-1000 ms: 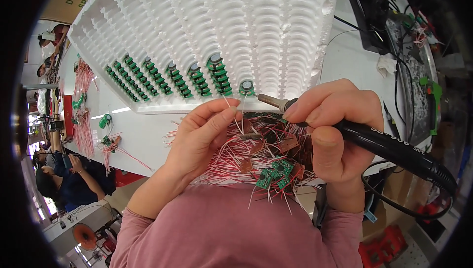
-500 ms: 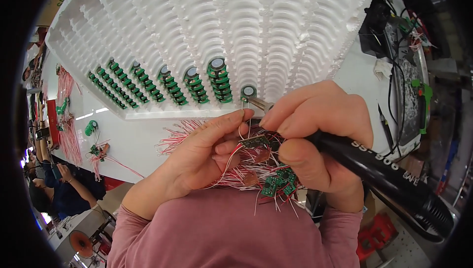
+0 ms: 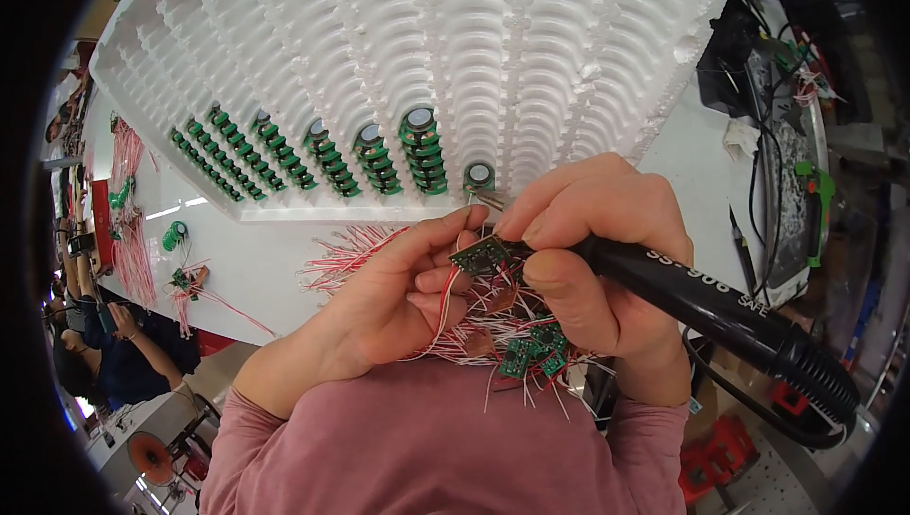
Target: The person solders wires from small circuit boards onto electronic components in a tray using a soldering iron, then places the assembled components onto the table.
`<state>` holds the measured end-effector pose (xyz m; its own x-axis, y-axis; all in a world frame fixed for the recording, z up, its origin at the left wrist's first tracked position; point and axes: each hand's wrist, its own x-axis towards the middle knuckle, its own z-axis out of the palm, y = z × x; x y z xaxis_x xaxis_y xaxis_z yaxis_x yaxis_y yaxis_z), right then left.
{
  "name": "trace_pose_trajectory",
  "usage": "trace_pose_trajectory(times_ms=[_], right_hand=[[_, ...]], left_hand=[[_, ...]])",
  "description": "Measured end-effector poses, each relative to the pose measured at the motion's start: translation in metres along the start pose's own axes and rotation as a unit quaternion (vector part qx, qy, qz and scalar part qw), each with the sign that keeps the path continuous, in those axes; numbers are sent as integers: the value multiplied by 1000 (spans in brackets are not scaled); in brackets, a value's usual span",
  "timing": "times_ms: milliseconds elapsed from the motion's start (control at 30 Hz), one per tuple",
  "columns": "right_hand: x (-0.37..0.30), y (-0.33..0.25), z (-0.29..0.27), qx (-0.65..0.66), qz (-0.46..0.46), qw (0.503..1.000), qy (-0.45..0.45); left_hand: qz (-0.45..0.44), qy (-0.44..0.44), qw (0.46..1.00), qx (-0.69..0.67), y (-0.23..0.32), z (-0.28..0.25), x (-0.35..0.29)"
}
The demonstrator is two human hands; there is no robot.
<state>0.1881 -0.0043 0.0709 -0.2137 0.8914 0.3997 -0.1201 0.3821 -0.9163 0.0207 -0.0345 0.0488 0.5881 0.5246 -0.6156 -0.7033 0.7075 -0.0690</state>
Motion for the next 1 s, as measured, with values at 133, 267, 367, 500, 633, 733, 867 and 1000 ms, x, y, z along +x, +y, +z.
trace_pose_trajectory(times_ms=[133,267,367,500,633,733,867,1000], right_hand=[[0,-2,-1,6,0,1000,-2],[0,-3,0,-9,-6,1000,-7],[0,-2,2,3,-2,1000,0],[0,-1,2,-1,-6,1000,-5],[1,-1,2,-6,-5,1000,-16],[1,-1,4,-3,3,1000,-12],[2,0,6,-12,-9,1000,-22],[2,-2,8,-15,7,1000,-12]], left_hand=[[5,54,998,8,-2,5,0],[3,35,999,10,-1,7,-5],[5,42,999,5,-1,5,-5],[3,2,1000,-11,0,-4,-2],[9,6,1000,0,-1,-2,-5],[5,54,999,1,-1,12,-8],[6,85,996,3,0,11,-7],[-11,62,998,-6,2,3,-6]])
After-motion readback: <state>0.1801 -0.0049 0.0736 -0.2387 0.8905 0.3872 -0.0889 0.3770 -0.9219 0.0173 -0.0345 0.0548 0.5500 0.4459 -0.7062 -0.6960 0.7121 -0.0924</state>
